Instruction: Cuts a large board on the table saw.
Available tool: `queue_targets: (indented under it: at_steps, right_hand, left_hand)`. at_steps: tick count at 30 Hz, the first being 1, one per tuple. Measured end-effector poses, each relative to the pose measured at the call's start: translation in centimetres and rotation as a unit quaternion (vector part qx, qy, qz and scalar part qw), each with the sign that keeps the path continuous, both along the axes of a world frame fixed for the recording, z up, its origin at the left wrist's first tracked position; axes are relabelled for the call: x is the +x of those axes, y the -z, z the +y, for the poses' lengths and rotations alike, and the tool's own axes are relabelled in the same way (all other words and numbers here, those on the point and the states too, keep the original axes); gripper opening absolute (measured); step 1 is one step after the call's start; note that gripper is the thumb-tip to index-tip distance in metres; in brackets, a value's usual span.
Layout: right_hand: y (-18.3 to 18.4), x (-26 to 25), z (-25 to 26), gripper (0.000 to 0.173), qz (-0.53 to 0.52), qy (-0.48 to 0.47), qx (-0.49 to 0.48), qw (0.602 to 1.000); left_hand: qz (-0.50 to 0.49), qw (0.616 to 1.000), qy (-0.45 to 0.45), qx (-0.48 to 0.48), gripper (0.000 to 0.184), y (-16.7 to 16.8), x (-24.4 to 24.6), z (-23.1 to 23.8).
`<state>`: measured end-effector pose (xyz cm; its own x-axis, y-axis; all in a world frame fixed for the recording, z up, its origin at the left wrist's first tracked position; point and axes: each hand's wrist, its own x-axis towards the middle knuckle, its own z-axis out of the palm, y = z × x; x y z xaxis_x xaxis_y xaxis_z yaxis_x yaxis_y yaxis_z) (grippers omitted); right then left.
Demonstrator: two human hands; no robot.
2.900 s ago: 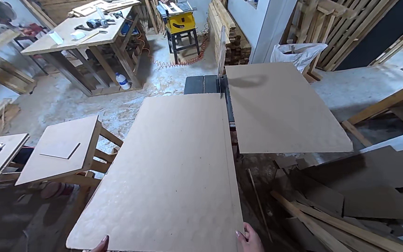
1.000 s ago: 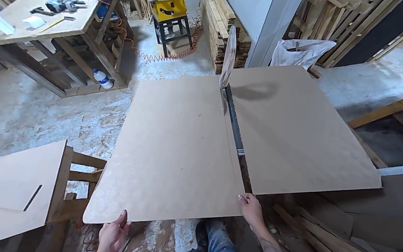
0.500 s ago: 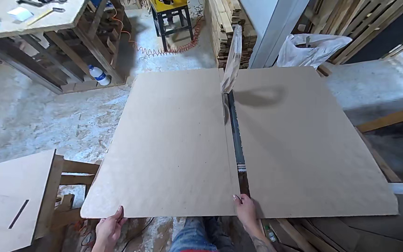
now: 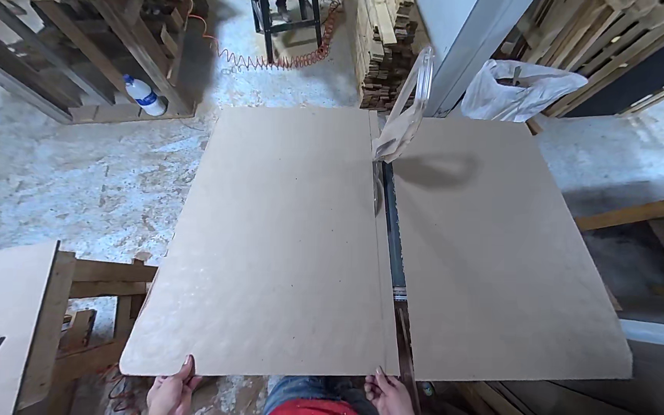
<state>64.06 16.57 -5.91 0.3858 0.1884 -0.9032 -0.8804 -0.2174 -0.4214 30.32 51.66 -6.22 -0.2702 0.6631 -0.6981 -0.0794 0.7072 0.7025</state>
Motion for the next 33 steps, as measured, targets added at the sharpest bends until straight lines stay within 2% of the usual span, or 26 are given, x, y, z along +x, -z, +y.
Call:
queue_targets:
  at_steps: [3,8,14,21,27,33]
  right_hand:
    - [0.4,-0.7,2.5,0.029,0.017,0.016,-0.033,0.999]
    - [0.9,-0.4,2.9,0.030,0.011,0.003,-0.062,0.998]
    - [0.4,0.0,3.5,0.034,-0.016,-0.005,-0.047,0.999]
    - [0.4,1.2,4.7,0.034,-0.040,-0.006,-0.034,0.999]
    - [0.7,3.8,8.1,0.035,-0.029,-0.033,-0.020,0.999]
    - [1.1,4.2,8.5,0.037,-0.055,-0.028,-0.023,0.998]
  left_hand:
    - [0.003,1.000,-0.002,0.000,0.041,-0.2,0.1,0.4]
    - [0.014,1.000,-0.006,-0.015,0.039,0.0,0.4,0.7]
    - [0.010,1.000,-0.001,0.005,0.039,-0.9,1.2,1.5]
    - [-0.002,1.000,0.001,0.018,0.040,-0.5,2.3,2.6]
    - [-0.003,0.999,0.016,0.029,0.042,-0.2,5.0,6.6]
    - [-0.021,0.999,0.013,0.031,0.043,0.4,5.2,6.3]
